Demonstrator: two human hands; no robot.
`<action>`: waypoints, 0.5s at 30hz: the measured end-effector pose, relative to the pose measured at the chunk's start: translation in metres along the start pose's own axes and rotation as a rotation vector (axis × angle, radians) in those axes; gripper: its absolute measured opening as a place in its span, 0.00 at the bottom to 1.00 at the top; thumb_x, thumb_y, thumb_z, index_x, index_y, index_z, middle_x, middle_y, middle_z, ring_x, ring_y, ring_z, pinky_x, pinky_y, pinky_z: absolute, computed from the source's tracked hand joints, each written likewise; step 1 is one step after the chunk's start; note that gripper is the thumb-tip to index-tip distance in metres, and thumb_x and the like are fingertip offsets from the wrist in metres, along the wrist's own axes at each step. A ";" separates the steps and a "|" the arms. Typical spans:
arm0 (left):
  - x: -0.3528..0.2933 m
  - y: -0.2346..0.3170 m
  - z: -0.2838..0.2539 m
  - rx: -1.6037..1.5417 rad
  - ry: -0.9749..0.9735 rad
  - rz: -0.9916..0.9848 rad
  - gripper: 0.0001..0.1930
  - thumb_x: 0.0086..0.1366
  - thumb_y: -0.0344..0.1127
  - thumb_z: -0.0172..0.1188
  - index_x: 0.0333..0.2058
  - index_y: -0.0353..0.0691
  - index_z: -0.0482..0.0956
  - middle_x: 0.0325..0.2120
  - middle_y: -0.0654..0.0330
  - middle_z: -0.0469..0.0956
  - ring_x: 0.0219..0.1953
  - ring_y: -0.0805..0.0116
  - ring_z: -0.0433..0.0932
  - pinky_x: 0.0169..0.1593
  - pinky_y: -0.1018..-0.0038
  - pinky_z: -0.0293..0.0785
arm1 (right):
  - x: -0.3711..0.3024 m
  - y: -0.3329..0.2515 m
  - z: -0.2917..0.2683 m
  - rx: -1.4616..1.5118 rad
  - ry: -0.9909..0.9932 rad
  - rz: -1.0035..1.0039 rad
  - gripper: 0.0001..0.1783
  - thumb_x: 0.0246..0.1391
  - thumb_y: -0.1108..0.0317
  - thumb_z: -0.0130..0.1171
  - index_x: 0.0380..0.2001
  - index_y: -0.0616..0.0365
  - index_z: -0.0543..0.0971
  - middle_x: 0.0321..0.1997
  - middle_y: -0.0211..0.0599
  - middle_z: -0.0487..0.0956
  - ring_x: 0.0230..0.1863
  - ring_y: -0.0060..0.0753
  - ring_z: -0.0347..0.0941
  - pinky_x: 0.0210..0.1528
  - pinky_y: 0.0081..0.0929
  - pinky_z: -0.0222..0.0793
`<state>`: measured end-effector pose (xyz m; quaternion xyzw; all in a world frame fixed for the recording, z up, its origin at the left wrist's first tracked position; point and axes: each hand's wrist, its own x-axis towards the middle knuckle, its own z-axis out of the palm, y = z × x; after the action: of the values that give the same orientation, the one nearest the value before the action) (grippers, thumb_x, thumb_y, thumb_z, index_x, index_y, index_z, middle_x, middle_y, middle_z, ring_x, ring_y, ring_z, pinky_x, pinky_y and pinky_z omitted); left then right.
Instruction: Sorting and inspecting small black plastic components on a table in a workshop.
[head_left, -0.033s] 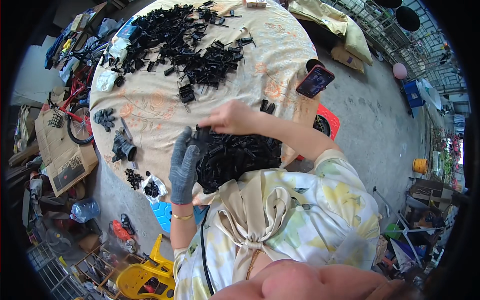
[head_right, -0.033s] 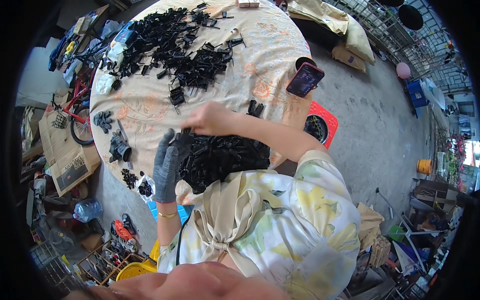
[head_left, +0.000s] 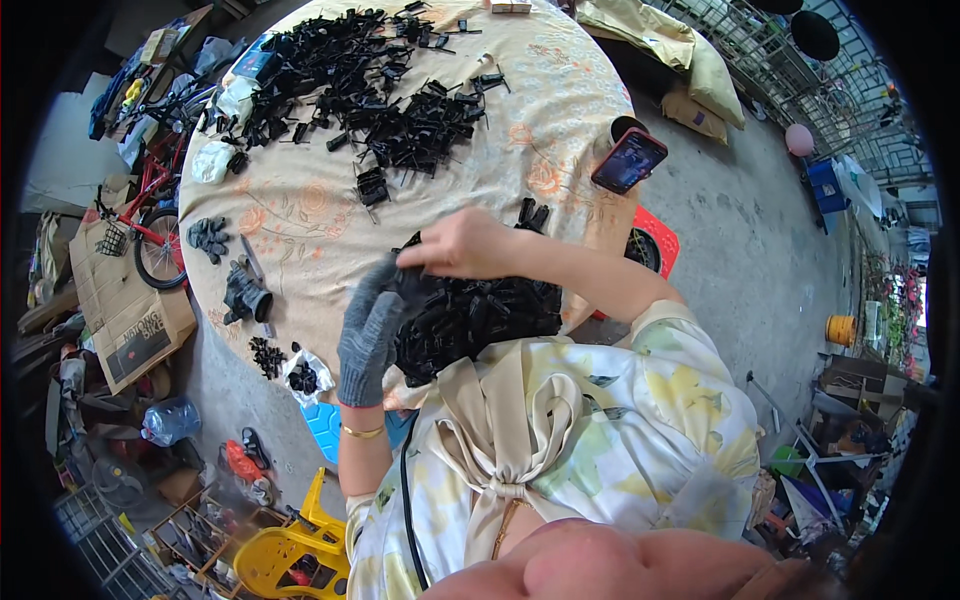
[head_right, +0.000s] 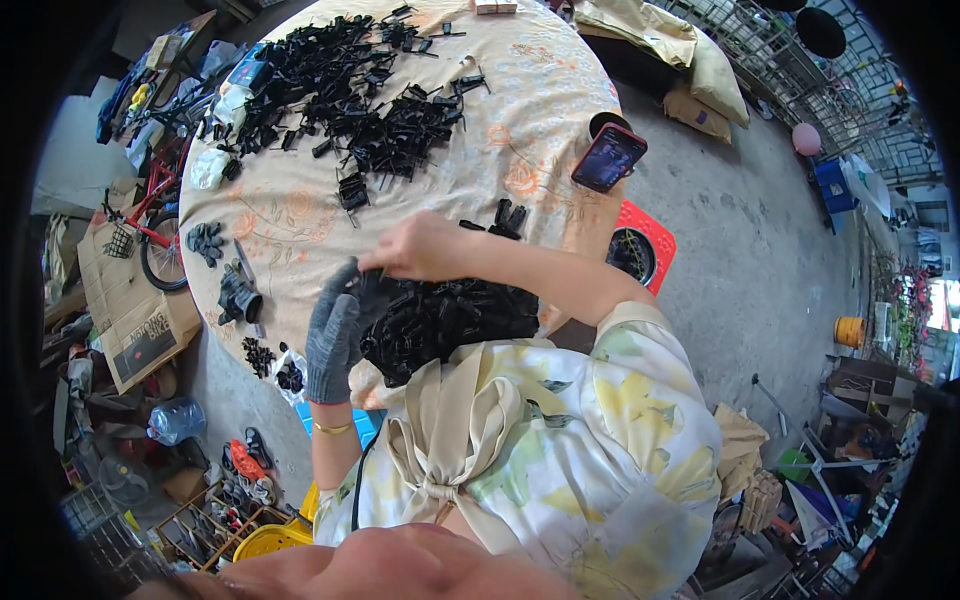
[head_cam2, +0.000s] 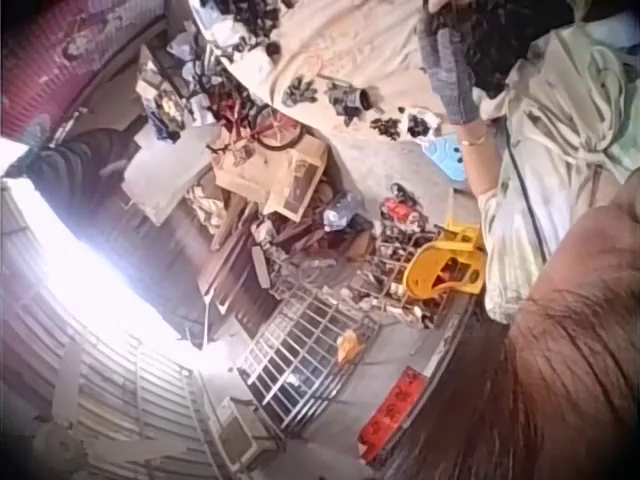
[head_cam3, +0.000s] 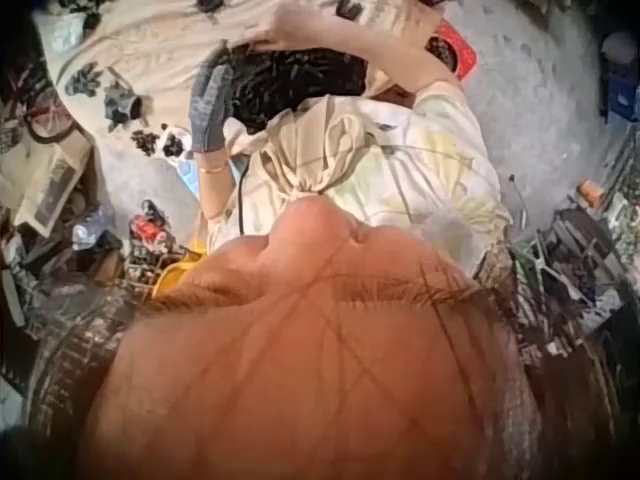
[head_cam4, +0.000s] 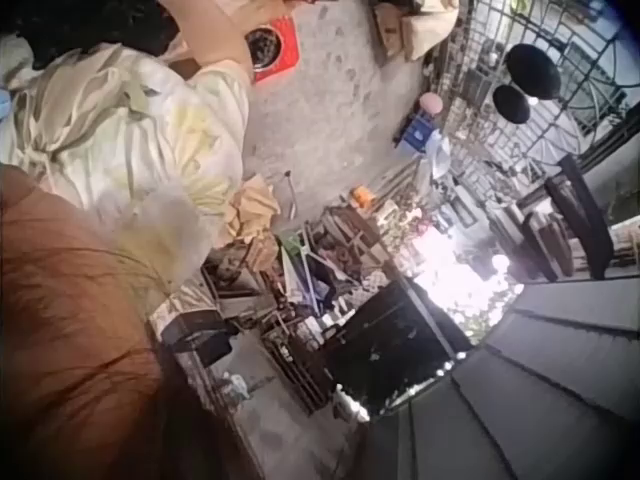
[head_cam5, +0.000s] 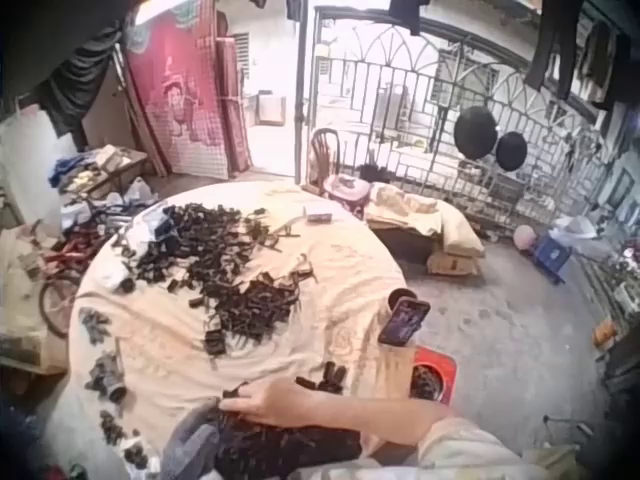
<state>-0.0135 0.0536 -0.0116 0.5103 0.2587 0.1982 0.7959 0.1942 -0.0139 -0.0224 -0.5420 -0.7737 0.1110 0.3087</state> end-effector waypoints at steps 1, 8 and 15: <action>0.001 0.005 -0.002 -0.211 -0.158 -0.151 0.24 0.59 0.28 0.55 0.54 0.34 0.62 0.46 0.58 0.70 0.45 0.73 0.70 0.49 0.78 0.67 | -0.004 -0.010 -0.003 -0.036 -0.005 -0.018 0.16 0.41 0.65 0.58 0.39 0.42 0.75 0.24 0.31 0.72 0.25 0.37 0.73 0.24 0.34 0.68; -0.009 -0.013 -0.004 0.304 -0.251 -0.074 0.29 0.54 0.32 0.63 0.53 0.33 0.64 0.49 0.57 0.69 0.51 0.68 0.67 0.54 0.74 0.63 | -0.034 -0.012 -0.011 -0.117 0.064 -0.014 0.21 0.39 0.67 0.60 0.42 0.43 0.74 0.21 0.29 0.68 0.23 0.34 0.70 0.24 0.31 0.67; -0.019 -0.004 0.012 -0.044 -0.218 -0.063 0.35 0.54 0.35 0.62 0.58 0.32 0.55 0.52 0.50 0.65 0.55 0.64 0.64 0.57 0.70 0.59 | -0.031 -0.038 -0.017 -0.213 0.133 -0.147 0.21 0.40 0.69 0.55 0.43 0.43 0.74 0.18 0.27 0.64 0.19 0.29 0.67 0.21 0.26 0.65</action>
<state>-0.0208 0.0325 -0.0066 0.5028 0.1822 0.1222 0.8361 0.1817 -0.0596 -0.0012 -0.5198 -0.7966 -0.0307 0.3072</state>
